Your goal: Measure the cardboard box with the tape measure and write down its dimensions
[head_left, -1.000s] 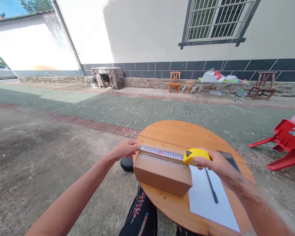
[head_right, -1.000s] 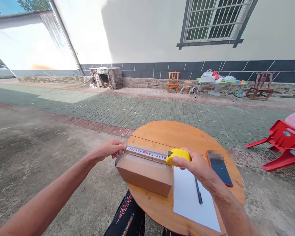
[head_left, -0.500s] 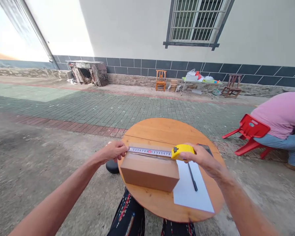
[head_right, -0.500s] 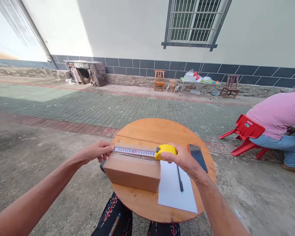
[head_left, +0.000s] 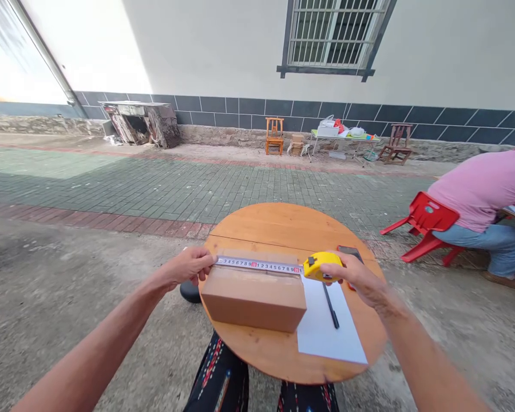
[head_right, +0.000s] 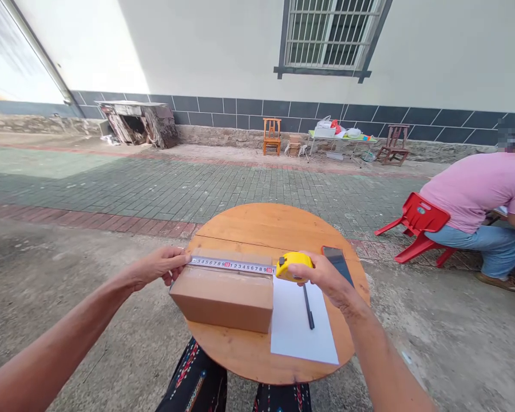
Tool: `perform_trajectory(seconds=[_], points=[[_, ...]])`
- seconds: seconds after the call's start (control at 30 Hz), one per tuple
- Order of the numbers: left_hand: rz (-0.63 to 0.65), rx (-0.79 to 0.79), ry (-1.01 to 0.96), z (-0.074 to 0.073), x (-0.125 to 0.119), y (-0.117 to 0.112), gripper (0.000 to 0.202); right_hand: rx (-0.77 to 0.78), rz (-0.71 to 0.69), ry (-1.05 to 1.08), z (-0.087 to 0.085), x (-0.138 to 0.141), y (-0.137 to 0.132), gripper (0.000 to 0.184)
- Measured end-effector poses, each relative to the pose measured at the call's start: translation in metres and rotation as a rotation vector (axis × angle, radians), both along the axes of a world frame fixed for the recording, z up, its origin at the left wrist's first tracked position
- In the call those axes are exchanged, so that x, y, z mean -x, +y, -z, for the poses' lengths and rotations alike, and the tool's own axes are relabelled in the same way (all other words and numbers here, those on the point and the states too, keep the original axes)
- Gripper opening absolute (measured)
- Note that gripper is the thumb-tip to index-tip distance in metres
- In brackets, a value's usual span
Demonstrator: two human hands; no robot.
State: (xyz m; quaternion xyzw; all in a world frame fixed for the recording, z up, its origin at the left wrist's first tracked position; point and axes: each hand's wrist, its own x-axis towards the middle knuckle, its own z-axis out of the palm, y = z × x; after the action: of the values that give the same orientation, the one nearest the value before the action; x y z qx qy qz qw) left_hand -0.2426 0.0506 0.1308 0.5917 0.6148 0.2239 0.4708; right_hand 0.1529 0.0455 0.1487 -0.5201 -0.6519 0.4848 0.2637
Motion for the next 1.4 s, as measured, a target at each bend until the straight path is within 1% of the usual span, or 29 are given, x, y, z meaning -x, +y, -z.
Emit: perform_trajectory(seconds=[0.13,0.2,0.3,0.37,0.43,0.5,0.57,0.6,0.67,0.77,0.87,0.93,1.03,1.13,1.2,1.3,1.4], points=[[-0.018,-0.013,0.000,0.000,-0.003,-0.002,0.053,-0.007,-0.013,0.000,-0.002,0.002,-0.001,0.042],[-0.037,-0.033,0.003,0.001,-0.005,-0.003,0.051,-0.037,-0.004,-0.004,-0.005,0.005,-0.002,0.041],[-0.069,-0.095,0.004,-0.003,-0.005,-0.003,0.045,-0.096,0.038,-0.057,-0.017,0.011,-0.008,0.040],[-0.089,-0.149,0.000,-0.011,-0.004,-0.003,0.040,-0.128,0.064,-0.105,-0.027,0.015,-0.018,0.042],[-0.106,-0.202,-0.005,-0.022,-0.004,-0.002,0.036,-0.147,0.075,-0.131,-0.036,0.021,-0.036,0.047],[-0.108,-0.244,-0.006,-0.035,-0.007,0.002,0.031,-0.128,0.081,-0.145,-0.038,0.030,-0.061,0.058],[-0.077,-0.273,-0.003,-0.046,-0.017,0.008,0.028,-0.061,0.109,-0.148,-0.033,0.043,-0.090,0.071],[-0.044,-0.283,0.001,-0.049,-0.024,0.012,0.027,-0.020,0.158,-0.126,-0.027,0.051,-0.104,0.076],[0.044,-0.305,0.017,-0.051,-0.042,0.021,0.027,0.028,0.206,-0.057,-0.014,0.070,-0.129,0.080],[0.166,-0.359,0.058,-0.042,-0.069,0.035,0.025,-0.011,0.271,0.021,0.005,0.102,-0.151,0.082],[0.221,-0.410,0.107,-0.029,-0.086,0.043,0.024,-0.065,0.308,0.050,0.018,0.125,-0.155,0.082],[0.237,-0.421,0.132,-0.019,-0.089,0.045,0.026,-0.076,0.315,0.038,0.025,0.133,-0.153,0.082],[0.259,-0.412,0.143,-0.005,-0.088,0.047,0.030,-0.050,0.302,-0.013,0.035,0.136,-0.151,0.085],[0.290,-0.402,0.134,0.006,-0.086,0.048,0.033,-0.051,0.276,-0.008,0.042,0.140,-0.152,0.087],[0.323,-0.395,0.120,0.009,-0.085,0.049,0.033,-0.097,0.280,0.020,0.045,0.145,-0.155,0.086],[0.368,-0.383,0.098,0.008,-0.084,0.051,0.031,-0.165,0.315,0.002,0.048,0.155,-0.160,0.088],[0.377,-0.376,0.087,0.005,-0.084,0.051,0.029,-0.153,0.320,-0.057,0.049,0.161,-0.165,0.089]])
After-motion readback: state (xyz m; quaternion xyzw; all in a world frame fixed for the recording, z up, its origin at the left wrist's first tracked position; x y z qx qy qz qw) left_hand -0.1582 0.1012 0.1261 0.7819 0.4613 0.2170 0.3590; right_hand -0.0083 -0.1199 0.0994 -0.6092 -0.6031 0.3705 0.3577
